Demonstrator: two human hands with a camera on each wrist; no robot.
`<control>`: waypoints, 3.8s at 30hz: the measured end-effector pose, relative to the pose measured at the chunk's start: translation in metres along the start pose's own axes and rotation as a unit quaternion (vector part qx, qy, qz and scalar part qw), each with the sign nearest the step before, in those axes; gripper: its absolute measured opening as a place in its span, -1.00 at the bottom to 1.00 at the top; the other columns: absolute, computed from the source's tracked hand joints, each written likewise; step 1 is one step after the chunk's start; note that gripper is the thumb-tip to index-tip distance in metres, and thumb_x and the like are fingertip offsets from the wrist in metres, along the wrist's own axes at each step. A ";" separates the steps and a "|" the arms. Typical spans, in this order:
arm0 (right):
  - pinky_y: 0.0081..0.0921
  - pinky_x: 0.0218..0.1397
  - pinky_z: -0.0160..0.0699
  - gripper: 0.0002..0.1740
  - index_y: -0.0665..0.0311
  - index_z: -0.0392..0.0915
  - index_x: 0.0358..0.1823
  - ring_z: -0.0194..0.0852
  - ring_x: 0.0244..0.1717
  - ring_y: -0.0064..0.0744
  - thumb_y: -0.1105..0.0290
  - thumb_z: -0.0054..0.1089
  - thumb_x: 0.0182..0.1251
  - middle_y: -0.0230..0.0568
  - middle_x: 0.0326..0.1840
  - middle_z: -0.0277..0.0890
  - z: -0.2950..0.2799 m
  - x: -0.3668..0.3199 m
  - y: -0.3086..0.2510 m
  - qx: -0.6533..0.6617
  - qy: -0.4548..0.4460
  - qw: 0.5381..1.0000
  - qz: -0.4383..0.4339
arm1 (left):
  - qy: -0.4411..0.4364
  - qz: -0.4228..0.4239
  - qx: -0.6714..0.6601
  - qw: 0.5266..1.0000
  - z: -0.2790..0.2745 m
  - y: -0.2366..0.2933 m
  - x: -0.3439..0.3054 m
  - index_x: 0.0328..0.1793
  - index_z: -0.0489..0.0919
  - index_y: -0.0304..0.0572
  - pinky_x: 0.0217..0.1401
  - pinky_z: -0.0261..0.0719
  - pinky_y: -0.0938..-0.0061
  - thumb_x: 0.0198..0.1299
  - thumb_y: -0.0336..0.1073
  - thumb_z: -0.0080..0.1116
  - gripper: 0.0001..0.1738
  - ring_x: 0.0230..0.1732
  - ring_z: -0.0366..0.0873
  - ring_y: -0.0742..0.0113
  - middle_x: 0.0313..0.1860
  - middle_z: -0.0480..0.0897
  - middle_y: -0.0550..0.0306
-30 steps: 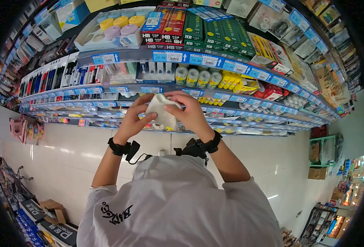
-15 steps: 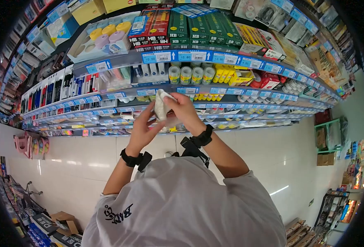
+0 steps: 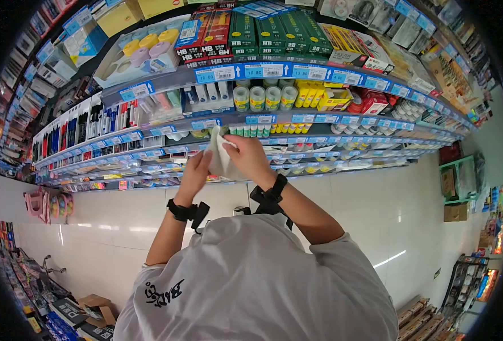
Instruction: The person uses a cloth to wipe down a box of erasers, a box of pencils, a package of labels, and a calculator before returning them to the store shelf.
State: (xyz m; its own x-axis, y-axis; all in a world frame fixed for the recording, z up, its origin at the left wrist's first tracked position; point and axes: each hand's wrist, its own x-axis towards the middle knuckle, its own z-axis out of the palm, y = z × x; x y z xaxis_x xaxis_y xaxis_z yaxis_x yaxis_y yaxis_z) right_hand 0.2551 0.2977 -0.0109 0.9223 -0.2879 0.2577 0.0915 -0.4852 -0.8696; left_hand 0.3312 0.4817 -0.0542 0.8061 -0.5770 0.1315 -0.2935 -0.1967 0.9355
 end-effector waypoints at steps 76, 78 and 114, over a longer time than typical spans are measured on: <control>-0.49 0.28 0.54 -0.48 0.25 0.56 0.33 0.59 0.18 -0.49 0.32 0.43 0.37 -0.34 0.21 0.64 -0.082 -0.003 -0.047 0.349 -0.067 0.919 0.168 | -0.072 0.185 0.039 0.979 -0.062 0.157 0.043 0.39 0.57 -0.20 -0.03 0.69 0.45 0.20 -0.51 0.33 -0.42 -0.04 0.73 0.25 0.12 0.69 -0.04; -0.49 0.17 0.62 -0.56 0.26 0.63 0.21 0.66 0.04 -0.48 0.35 0.48 0.33 -0.32 0.10 0.71 -0.113 0.003 -0.037 0.174 -0.005 0.982 0.077 | -0.010 0.235 0.088 0.968 -0.076 0.174 0.054 0.19 0.67 -0.23 -0.06 0.70 0.40 0.18 -0.52 0.27 -0.60 -0.07 0.75 0.18 0.08 0.71 -0.04; -0.26 0.39 0.55 -0.50 0.39 0.67 0.11 0.58 0.37 -0.04 0.29 0.52 0.18 0.08 0.36 0.58 -0.301 0.066 0.032 0.356 -0.138 0.917 -0.117 | -0.077 0.344 0.510 0.785 0.118 0.293 0.190 0.43 0.54 -0.18 0.36 0.54 0.14 0.00 -0.39 0.38 -0.25 0.41 0.53 -0.04 0.42 0.56 -0.09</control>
State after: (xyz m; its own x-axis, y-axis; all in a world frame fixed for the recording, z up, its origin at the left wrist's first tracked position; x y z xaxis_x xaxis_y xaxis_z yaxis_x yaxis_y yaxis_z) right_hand 0.2061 0.0143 0.1058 0.8975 0.0234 0.4404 0.4293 0.1824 -0.8845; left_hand 0.3375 0.2205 0.2060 0.2286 -0.8980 0.3760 -0.9539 -0.2838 -0.0979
